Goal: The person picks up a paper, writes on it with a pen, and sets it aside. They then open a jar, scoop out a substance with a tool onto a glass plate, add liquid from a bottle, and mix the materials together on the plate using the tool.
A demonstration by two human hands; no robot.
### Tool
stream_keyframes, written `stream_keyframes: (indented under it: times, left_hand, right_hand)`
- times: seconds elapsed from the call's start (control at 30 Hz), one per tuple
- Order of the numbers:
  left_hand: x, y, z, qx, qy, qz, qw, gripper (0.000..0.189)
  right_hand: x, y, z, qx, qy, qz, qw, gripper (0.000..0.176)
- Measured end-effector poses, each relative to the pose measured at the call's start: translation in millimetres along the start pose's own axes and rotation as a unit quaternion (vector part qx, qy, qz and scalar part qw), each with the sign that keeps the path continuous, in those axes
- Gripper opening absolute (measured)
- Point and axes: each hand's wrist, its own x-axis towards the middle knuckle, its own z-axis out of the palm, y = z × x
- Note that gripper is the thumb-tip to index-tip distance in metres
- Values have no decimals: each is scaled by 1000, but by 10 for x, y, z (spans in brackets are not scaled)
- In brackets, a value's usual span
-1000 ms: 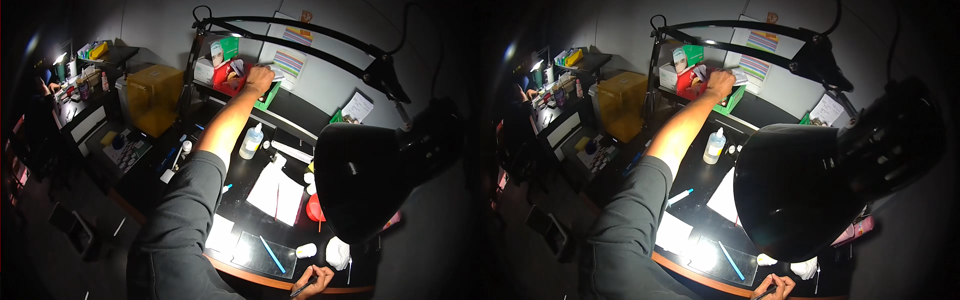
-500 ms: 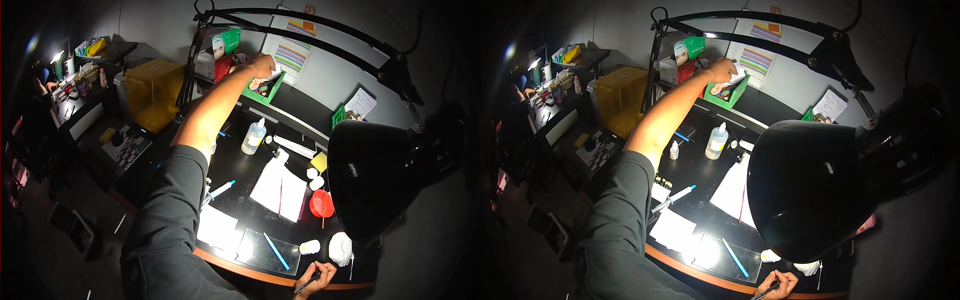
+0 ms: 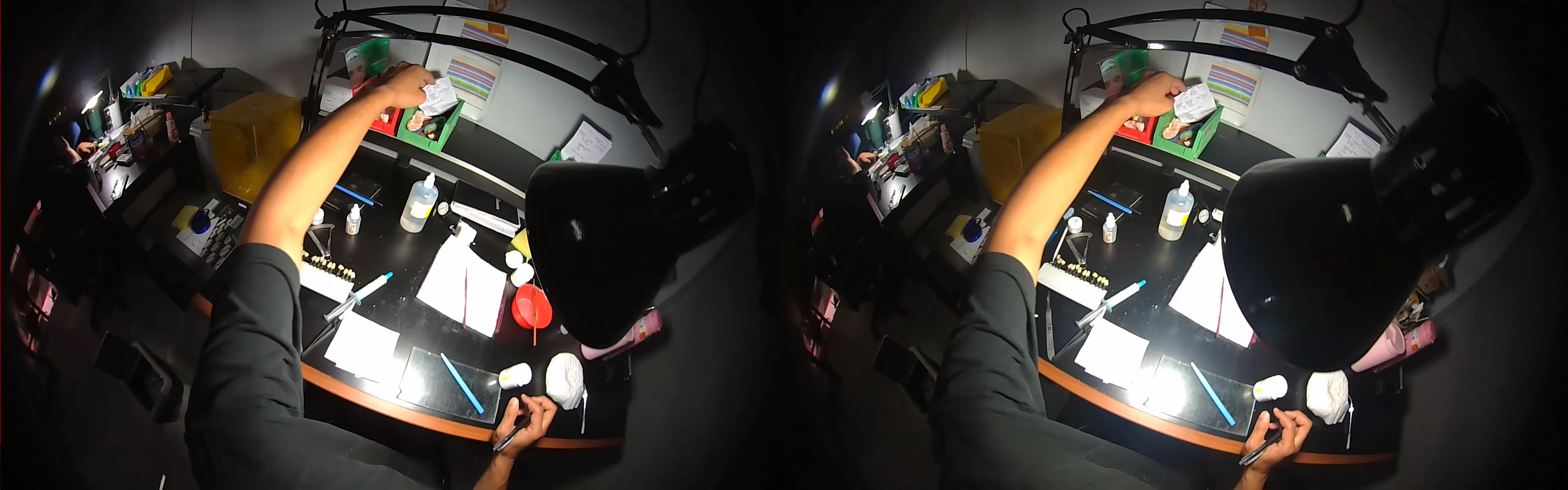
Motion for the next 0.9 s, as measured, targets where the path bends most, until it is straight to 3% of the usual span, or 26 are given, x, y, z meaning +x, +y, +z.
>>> stream_keyframes:
  times: [0.1,0.17,0.27,0.33,0.4,0.5,0.57,0.6,0.63,0.7,0.8,0.9]
  left_hand:
    - [-366,343,-392,8,-48,16,999,50]
    - [-606,616,-633,20,-100,-21,995,56]
    - [-673,368,-534,97,-84,68,989,57]
    - [-779,573,-587,121,-100,32,987,57]
    - [-721,491,-371,118,-74,26,990,54]
    - [-465,487,22,72,-97,-18,993,63]
    - [-324,513,300,73,-58,-55,994,67]
    - [-85,248,639,82,-47,-43,995,67]
    - [58,71,922,150,11,-32,988,53]
    - [18,422,558,159,-63,-110,979,38]
    - [217,299,700,162,20,-134,977,25]
    - [368,164,796,155,57,-163,973,25]
  right_hand:
    - [13,-7,-22,7,-15,-1,1000,17]
    - [5,-17,-26,20,-19,9,1000,19]
    - [24,-98,13,20,-21,-5,1000,20]
    - [52,-198,30,14,-21,-22,999,21]
    - [80,-228,58,12,-20,-45,999,22]
    - [81,-233,47,-7,-16,-45,999,22]
    - [66,-184,52,-27,0,-58,998,19]
    - [59,-199,44,-29,-4,-44,999,19]
    - [56,-233,31,-32,-7,-30,999,19]
    - [48,-214,38,-45,2,-38,998,17]
    - [142,-586,105,-66,19,-12,998,18]
    - [164,-682,124,-85,16,13,996,19]
